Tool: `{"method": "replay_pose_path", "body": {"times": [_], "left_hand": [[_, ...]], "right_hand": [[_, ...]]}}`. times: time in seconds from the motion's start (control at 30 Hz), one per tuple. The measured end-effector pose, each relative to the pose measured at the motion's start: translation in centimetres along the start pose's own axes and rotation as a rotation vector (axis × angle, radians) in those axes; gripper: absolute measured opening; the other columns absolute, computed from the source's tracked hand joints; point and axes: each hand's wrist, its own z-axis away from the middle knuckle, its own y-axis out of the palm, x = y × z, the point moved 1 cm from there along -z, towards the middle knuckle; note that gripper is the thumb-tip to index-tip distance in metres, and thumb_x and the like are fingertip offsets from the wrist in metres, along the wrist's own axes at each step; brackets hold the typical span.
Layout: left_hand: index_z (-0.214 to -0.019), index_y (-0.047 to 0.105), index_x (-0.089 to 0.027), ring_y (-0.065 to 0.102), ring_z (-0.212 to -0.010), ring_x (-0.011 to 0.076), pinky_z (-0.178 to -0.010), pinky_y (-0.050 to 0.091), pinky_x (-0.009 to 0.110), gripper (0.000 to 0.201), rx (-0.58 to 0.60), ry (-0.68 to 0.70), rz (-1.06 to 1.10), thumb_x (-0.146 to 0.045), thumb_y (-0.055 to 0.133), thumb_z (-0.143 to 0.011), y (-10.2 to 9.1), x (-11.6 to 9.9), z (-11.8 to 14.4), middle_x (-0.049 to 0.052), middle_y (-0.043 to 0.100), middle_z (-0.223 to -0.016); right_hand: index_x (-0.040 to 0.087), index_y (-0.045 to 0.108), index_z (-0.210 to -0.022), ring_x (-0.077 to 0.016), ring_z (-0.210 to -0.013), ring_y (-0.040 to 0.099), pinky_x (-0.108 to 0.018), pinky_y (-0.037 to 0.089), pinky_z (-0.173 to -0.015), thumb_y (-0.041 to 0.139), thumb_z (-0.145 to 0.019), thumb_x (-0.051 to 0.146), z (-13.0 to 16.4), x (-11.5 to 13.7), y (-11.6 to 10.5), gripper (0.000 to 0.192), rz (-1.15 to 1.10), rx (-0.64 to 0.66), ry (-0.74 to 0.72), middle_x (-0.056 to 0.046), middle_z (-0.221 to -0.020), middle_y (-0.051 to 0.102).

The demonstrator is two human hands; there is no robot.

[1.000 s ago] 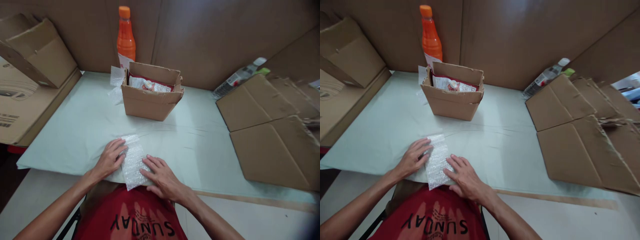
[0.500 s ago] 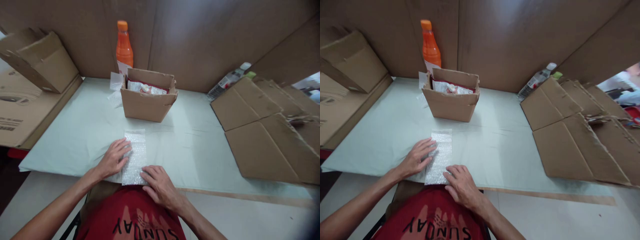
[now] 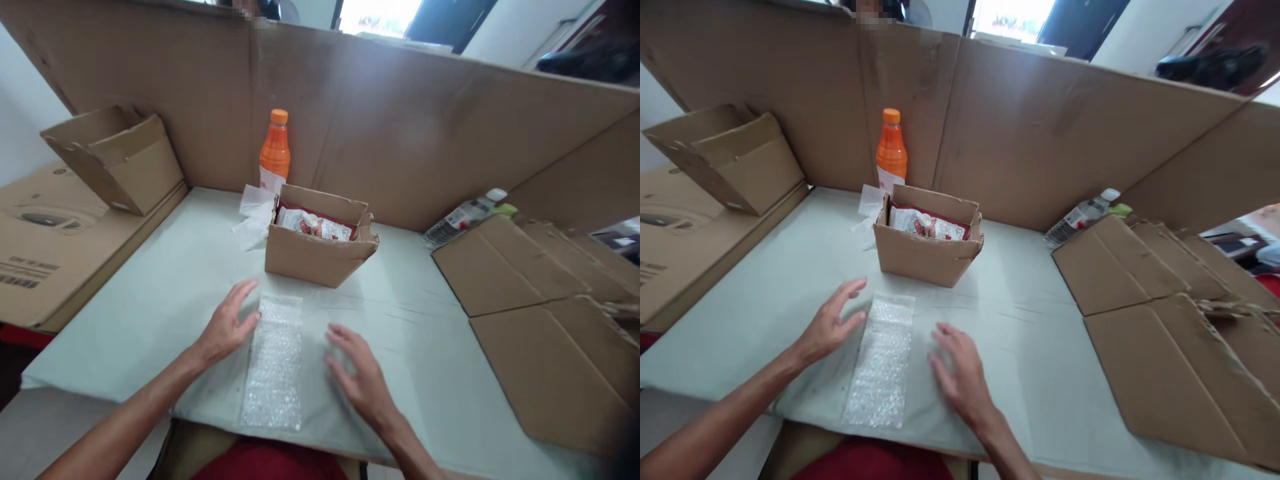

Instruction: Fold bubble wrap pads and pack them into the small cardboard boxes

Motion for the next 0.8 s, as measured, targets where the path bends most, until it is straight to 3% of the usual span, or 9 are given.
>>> {"method": "replay_pose_path", "body": {"times": [0.07, 0.13, 0.23, 0.3, 0.37, 0.47, 0.63, 0.7, 0.8], "left_hand": [[-0.150, 0.040, -0.026, 0.048, -0.141, 0.0299, -0.112, 0.045, 0.051, 0.066, -0.072, -0.051, 0.102, -0.027, 0.061, -0.087, 0.0, 0.7, -3.8, 0.014, 0.046, -0.154], [-0.152, 0.036, -0.025, 0.044, -0.143, 0.0326, -0.112, 0.044, 0.054, 0.075, -0.121, -0.097, 0.231, -0.030, 0.064, -0.083, 0.9, 1.2, -7.4, 0.015, 0.041, -0.158], [-0.153, 0.033, -0.021, 0.044, -0.142, 0.0349, -0.113, 0.042, 0.056, 0.083, -0.133, -0.148, 0.384, -0.030, 0.065, -0.077, 3.5, 1.2, -10.6, 0.018, 0.044, -0.155], [-0.154, 0.031, -0.018, 0.042, -0.143, 0.0353, -0.116, 0.039, 0.056, 0.087, -0.105, -0.131, 0.420, -0.028, 0.065, -0.075, 5.6, 0.5, -10.6, 0.018, 0.044, -0.155], [-0.155, 0.029, -0.018, 0.036, -0.148, 0.0352, -0.121, 0.032, 0.055, 0.089, -0.034, -0.080, 0.413, -0.026, 0.065, -0.074, 7.5, -0.6, -9.4, 0.017, 0.038, -0.159], [-0.158, 0.027, -0.020, 0.027, -0.153, 0.0347, -0.126, 0.022, 0.055, 0.095, 0.153, 0.018, 0.394, -0.022, 0.067, -0.071, 9.6, -2.6, -7.0, 0.015, 0.029, -0.166], [-0.160, 0.022, -0.017, 0.019, -0.156, 0.0343, -0.127, 0.017, 0.055, 0.106, 0.396, 0.055, 0.439, -0.022, 0.069, -0.066, 11.1, -4.8, -5.8, 0.017, 0.018, -0.169], [-0.160, 0.022, -0.016, 0.019, -0.156, 0.0345, -0.127, 0.017, 0.055, 0.106, 0.418, 0.043, 0.446, -0.023, 0.069, -0.065, 11.0, -4.8, -6.2, 0.018, 0.018, -0.169], [-0.160, 0.025, -0.017, 0.021, -0.156, 0.0342, -0.127, 0.018, 0.056, 0.102, 0.364, 0.019, 0.423, -0.024, 0.068, -0.068, 10.0, -3.8, -6.9, 0.017, 0.021, -0.169]], "right_hand": [[0.026, 0.058, -0.134, -0.0288, -0.121, 0.061, -0.048, 0.052, -0.094, 0.062, -0.093, 0.037, -3.2, -3.1, -1.2, 0.042, -0.057, -0.212, 0.218, -0.014, -0.137, 0.062], [0.024, 0.054, -0.138, -0.0307, -0.122, 0.061, -0.047, 0.053, -0.092, 0.069, -0.085, 0.047, -6.9, -5.8, -1.7, 0.060, -0.163, -0.339, 0.369, -0.016, -0.142, 0.058], [0.019, 0.057, -0.130, -0.0324, -0.119, 0.061, -0.044, 0.054, -0.088, 0.076, -0.073, 0.059, -11.6, -8.2, -1.5, 0.073, -0.369, -0.308, 0.418, -0.017, -0.134, 0.063], [0.018, 0.063, -0.117, -0.0300, -0.107, 0.065, -0.040, 0.054, -0.084, 0.078, -0.068, 0.063, -12.7, -9.2, -1.5, 0.068, -0.448, -0.276, 0.455, -0.015, -0.117, 0.071], [0.018, 0.066, -0.102, -0.0270, -0.092, 0.066, -0.038, 0.054, -0.078, 0.082, -0.063, 0.064, -11.5, -10.3, -2.2, 0.063, -0.431, -0.316, 0.538, -0.011, -0.100, 0.074], [0.019, 0.067, -0.088, -0.0243, -0.078, 0.064, -0.036, 0.052, -0.069, 0.085, -0.055, 0.065, -6.5, -12.1, -4.6, 0.060, -0.348, -0.423, 0.684, -0.008, -0.083, 0.073], [0.020, 0.068, -0.093, -0.0267, -0.083, 0.065, -0.038, 0.051, -0.073, 0.087, -0.051, 0.062, 1.2, -13.0, -7.6, 0.062, -0.300, -0.554, 0.816, -0.008, -0.088, 0.075], [0.020, 0.068, -0.094, -0.0272, -0.084, 0.064, -0.039, 0.051, -0.075, 0.087, -0.053, 0.063, 1.5, -12.7, -7.3, 0.063, -0.296, -0.586, 0.809, -0.008, -0.088, 0.074], [0.020, 0.067, -0.095, -0.0281, -0.086, 0.064, -0.041, 0.052, -0.078, 0.085, -0.056, 0.064, -1.4, -12.0, -5.3, 0.062, -0.326, -0.579, 0.747, -0.008, -0.089, 0.074]]}}
